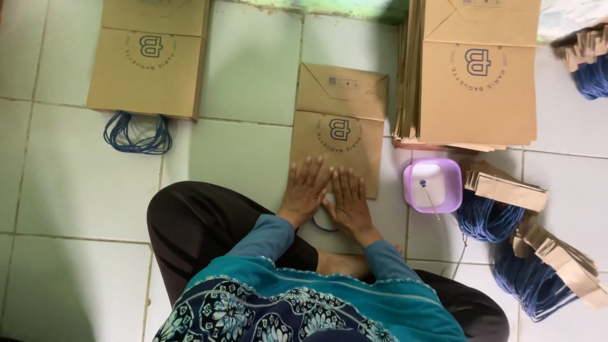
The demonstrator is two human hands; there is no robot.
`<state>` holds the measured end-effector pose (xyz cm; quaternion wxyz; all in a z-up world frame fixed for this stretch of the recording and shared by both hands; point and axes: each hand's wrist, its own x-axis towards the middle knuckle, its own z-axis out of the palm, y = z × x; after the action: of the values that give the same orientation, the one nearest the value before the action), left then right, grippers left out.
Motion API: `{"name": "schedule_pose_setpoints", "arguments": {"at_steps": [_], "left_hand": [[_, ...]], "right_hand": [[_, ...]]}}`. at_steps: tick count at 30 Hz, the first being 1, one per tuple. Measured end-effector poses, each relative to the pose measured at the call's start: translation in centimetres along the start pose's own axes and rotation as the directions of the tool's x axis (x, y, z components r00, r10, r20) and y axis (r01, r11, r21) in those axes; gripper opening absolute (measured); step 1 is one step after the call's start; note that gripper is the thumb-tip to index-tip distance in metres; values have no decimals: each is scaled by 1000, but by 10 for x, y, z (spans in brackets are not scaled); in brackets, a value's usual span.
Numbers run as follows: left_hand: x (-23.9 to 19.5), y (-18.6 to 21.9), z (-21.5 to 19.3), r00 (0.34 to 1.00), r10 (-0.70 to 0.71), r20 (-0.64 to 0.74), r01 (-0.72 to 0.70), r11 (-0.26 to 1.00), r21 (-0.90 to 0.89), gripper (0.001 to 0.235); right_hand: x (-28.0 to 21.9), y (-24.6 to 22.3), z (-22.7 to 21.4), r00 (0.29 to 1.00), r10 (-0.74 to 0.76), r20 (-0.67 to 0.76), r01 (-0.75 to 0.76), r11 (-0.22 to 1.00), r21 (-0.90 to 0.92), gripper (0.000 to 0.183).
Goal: The person sits on the floor and assembles brown paper bags by inserting blue rope handles into the bag's holes. They use a small stick to apply adhesive from a purple container to secure the handles, then fold and press the bag's top flap closed.
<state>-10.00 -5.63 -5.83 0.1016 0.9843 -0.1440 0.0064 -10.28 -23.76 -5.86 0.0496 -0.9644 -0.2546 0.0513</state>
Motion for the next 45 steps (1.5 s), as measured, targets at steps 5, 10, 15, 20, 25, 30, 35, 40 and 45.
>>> {"name": "schedule_pose_setpoints", "arguments": {"at_steps": [5,10,15,20,25,30,35,40,45], "left_hand": [[-1,1,-1,996,-5,94,9,999,-44,61],[4,-1,-10,985,-5,170,21,995,-94,61],[5,1,-14,959,-16,282,41,996,-80,63],[8,1,-17,942,-31,333,68,992,-102,62],[11,19,-16,931,-114,345,150,986,-78,60],[4,32,17,963,-190,-192,199,980,30,67],[8,31,15,957,-157,-246,188,976,110,64],[-1,25,35,947,-119,-297,158,981,111,70],[-21,25,22,991,-86,105,89,996,-21,60]], "right_hand": [[-1,-1,-3,998,20,59,-22,1000,20,83],[3,0,-7,997,27,77,-30,999,35,83],[2,5,-13,978,15,208,-42,992,122,77],[8,7,-23,940,33,339,-147,937,317,73],[14,6,-23,931,67,358,-190,928,320,70],[11,-8,-33,922,130,364,-226,945,236,68],[16,-22,-42,924,211,319,-290,930,226,68],[11,-27,-58,913,213,348,-301,927,224,71],[10,1,-28,978,107,177,-149,957,249,43]]}}
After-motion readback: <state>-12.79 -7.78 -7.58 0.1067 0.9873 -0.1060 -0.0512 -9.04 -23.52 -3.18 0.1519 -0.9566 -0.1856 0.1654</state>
